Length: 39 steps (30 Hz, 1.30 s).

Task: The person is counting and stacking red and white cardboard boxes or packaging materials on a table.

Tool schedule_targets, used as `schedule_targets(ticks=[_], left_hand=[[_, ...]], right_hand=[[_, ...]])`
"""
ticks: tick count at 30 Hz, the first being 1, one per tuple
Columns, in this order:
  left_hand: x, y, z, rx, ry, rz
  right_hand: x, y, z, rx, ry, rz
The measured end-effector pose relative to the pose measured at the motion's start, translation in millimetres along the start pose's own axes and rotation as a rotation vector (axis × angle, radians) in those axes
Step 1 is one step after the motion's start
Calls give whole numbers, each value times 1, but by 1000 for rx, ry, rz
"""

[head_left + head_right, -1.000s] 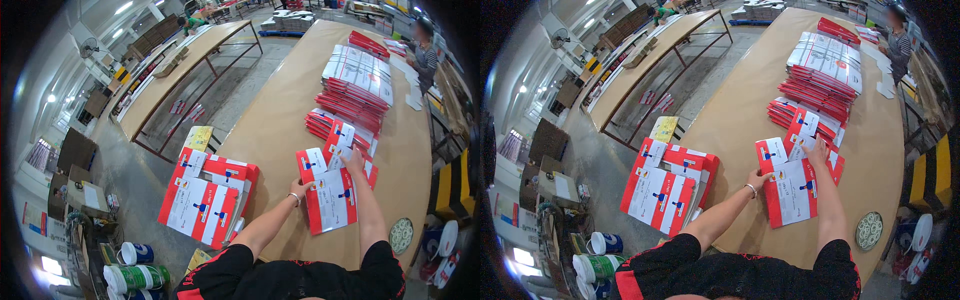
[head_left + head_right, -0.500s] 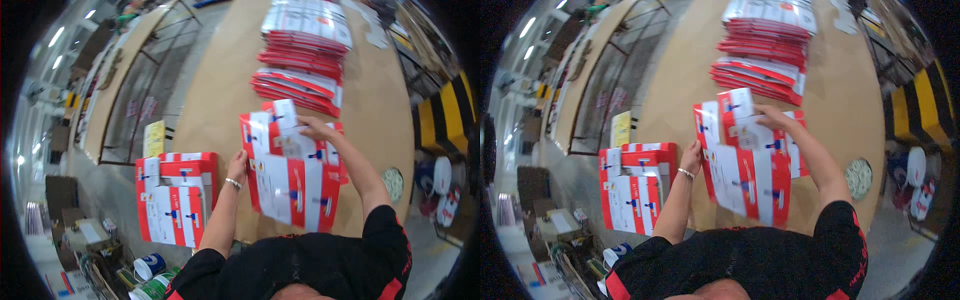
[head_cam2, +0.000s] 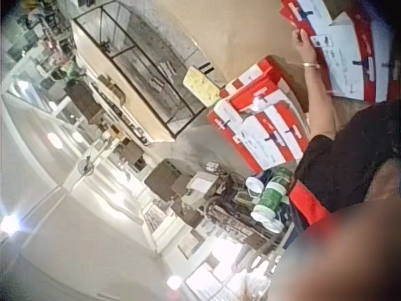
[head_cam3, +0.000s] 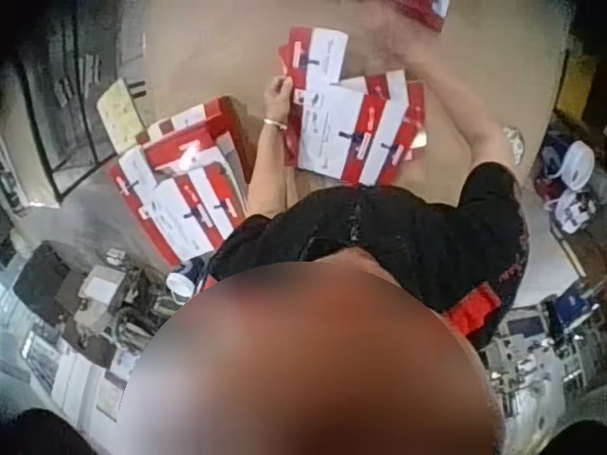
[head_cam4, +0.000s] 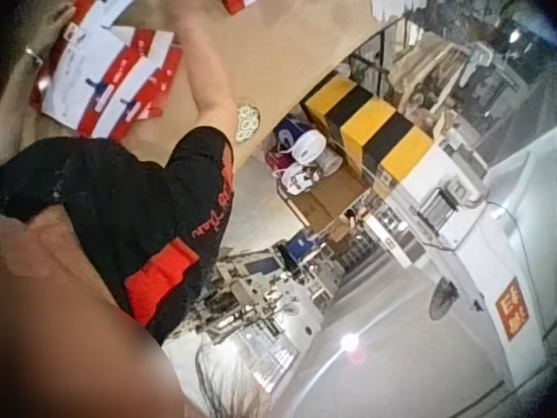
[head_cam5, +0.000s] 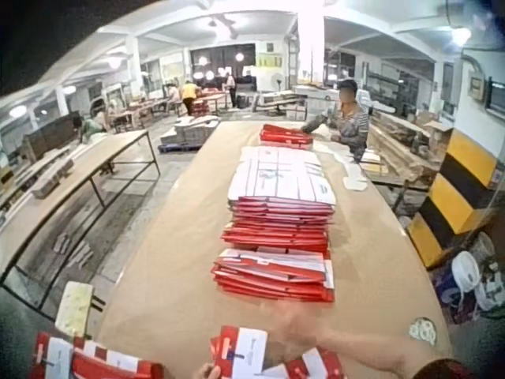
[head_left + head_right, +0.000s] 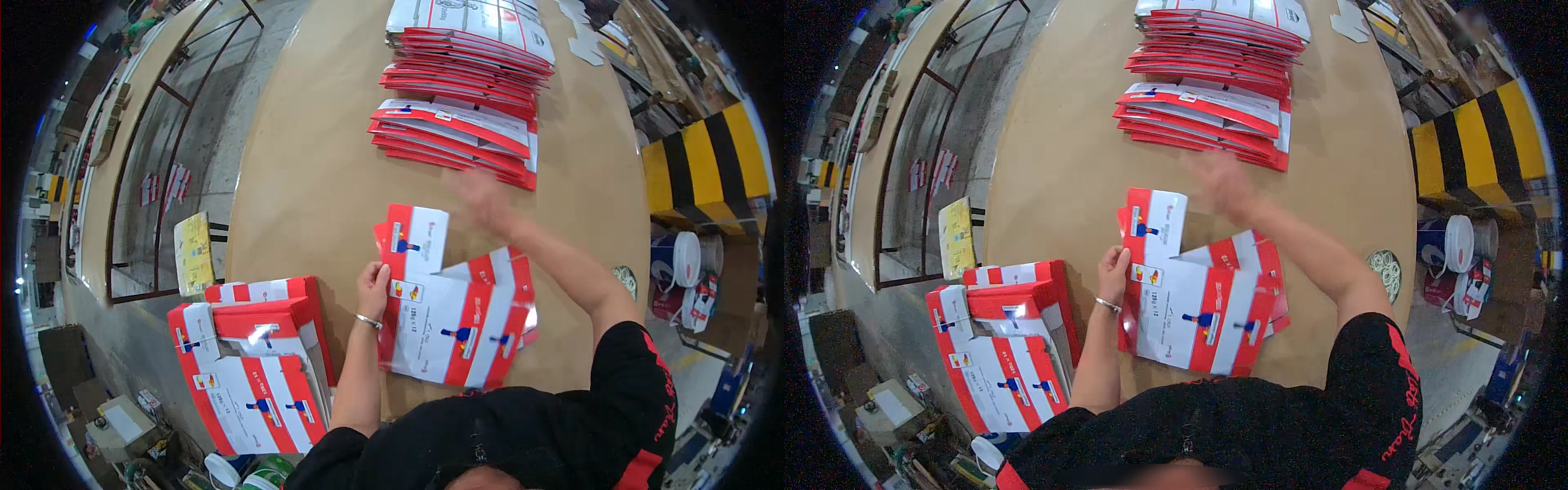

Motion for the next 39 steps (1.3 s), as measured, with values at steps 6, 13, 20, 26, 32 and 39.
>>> schedule_targets(ticks=[6, 13, 20, 26, 32, 39], left_hand=[[-19, 8, -14, 211, 285, -135], [16, 23, -10, 348, 393, -74], [35, 16, -39, 334, 380, -249], [81, 33, -65, 55, 184, 470], [51, 26, -59, 5, 290, 387], [39, 7, -55, 50, 196, 470]], right_hand=[[1, 96, -39, 236, -109, 421], [16, 133, -63, 67, -166, 467], [-18, 68, -73, -25, -283, 390], [-4, -84, 13, -280, -405, 220], [4, 28, -68, -21, 111, 69], [-7, 188, -126, 177, 112, 933]])
Point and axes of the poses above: each hand's wrist, its own z-axis away from the middle knuckle, its own x-axis out of the palm, y = z × x, the point moved 4 cm from there along -z, towards the middle knuckle, and after that the axes turned 9 degrees about z, right-handed, at the moved point
